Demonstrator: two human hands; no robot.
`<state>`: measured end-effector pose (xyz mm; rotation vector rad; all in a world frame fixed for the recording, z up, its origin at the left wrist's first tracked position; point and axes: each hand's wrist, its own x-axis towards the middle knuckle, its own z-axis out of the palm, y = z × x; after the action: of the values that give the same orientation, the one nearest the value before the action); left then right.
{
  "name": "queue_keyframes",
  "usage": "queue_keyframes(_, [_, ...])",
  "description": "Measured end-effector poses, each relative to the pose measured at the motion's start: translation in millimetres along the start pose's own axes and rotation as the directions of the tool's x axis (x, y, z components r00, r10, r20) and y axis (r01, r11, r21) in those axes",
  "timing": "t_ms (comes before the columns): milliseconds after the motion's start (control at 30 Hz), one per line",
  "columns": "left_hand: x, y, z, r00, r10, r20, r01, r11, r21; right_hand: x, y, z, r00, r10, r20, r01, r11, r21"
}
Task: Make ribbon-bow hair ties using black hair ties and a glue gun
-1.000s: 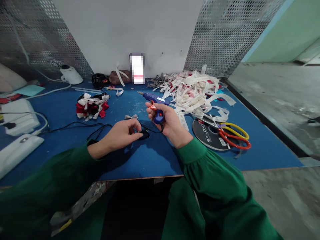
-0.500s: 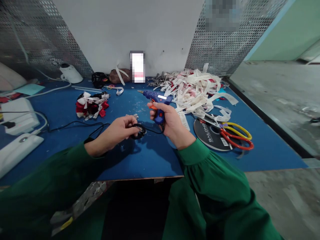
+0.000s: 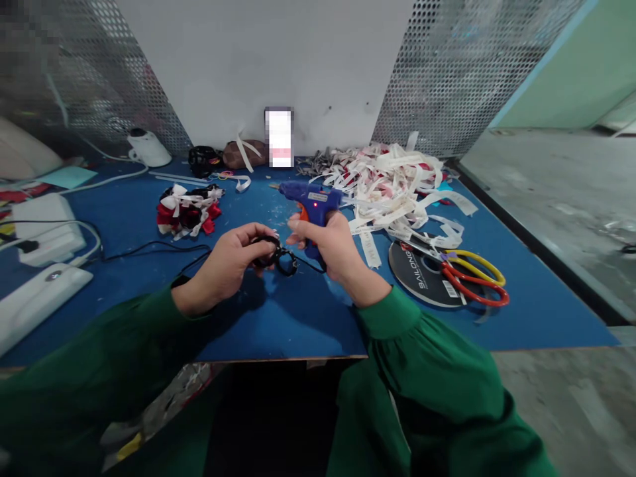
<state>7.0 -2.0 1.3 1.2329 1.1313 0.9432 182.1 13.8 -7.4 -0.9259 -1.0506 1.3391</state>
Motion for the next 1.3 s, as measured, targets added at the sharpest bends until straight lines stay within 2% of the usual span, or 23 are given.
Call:
queue_keyframes(200, [2, -1, -1.2, 0.999, 0.011, -0.037, -0.015, 0.995, -0.097, -8, 7, 7, 0.998, -0.063, -0.024, 0.051, 0.943, -0.329])
queue_keyframes(367, [0, -2, -2.8, 1.0, 0.017, 0.0, -0.017, 0.997, -0.072, -8, 7, 8, 0.999, -0.048, 0.008, 0.048, 0.957, -0.286])
queue_keyframes(467, [1, -1, -5.8, 0.998, 0.005, 0.059, 0.003, 0.99, -0.144, -9, 5, 8, 0.998, -0.062, -0.01, 0.058, 0.967, -0.25])
queue_keyframes(567, [4, 1, -8.6, 0.986, -0.065, 0.152, 0.106, 0.954, -0.281, -9, 4, 7, 0.992, -0.119, -0.035, 0.106, 0.961, -0.256])
queue_keyframes(667, [6, 3, -10.5, 0.955, -0.146, 0.259, 0.238, 0.896, -0.374, -10, 4, 6, 0.982, -0.188, -0.034, 0.17, 0.941, -0.292])
queue_keyframes(733, [6, 3, -12.0, 0.951, -0.144, 0.273, 0.254, 0.868, -0.427, -10, 4, 5, 0.973, -0.223, -0.068, 0.194, 0.937, -0.292])
queue_keyframes(867, [8, 3, -16.7, 0.987, -0.074, 0.144, 0.14, 0.839, -0.526, -10, 2, 3, 0.962, -0.233, -0.145, 0.209, 0.964, -0.165])
queue_keyframes(967, [12, 4, -20.3, 0.998, -0.01, 0.054, 0.038, 0.838, -0.545, -15, 0, 4, 0.959, -0.275, -0.073, 0.264, 0.956, -0.13])
queue_keyframes(1033, [16, 5, -22.1, 0.999, 0.043, 0.016, -0.028, 0.853, -0.521, -19, 0, 7, 0.945, -0.327, -0.023, 0.315, 0.926, -0.206])
queue_keyframes(1133, [20, 5, -23.6, 0.992, 0.116, -0.057, -0.129, 0.889, -0.44, -26, 3, 8, 0.906, -0.421, 0.045, 0.402, 0.825, -0.398])
queue_keyframes(1300, [23, 3, -24.3, 0.958, 0.247, -0.144, -0.276, 0.929, -0.246, -32, 2, 5, 0.849, -0.475, 0.233, 0.486, 0.526, -0.698])
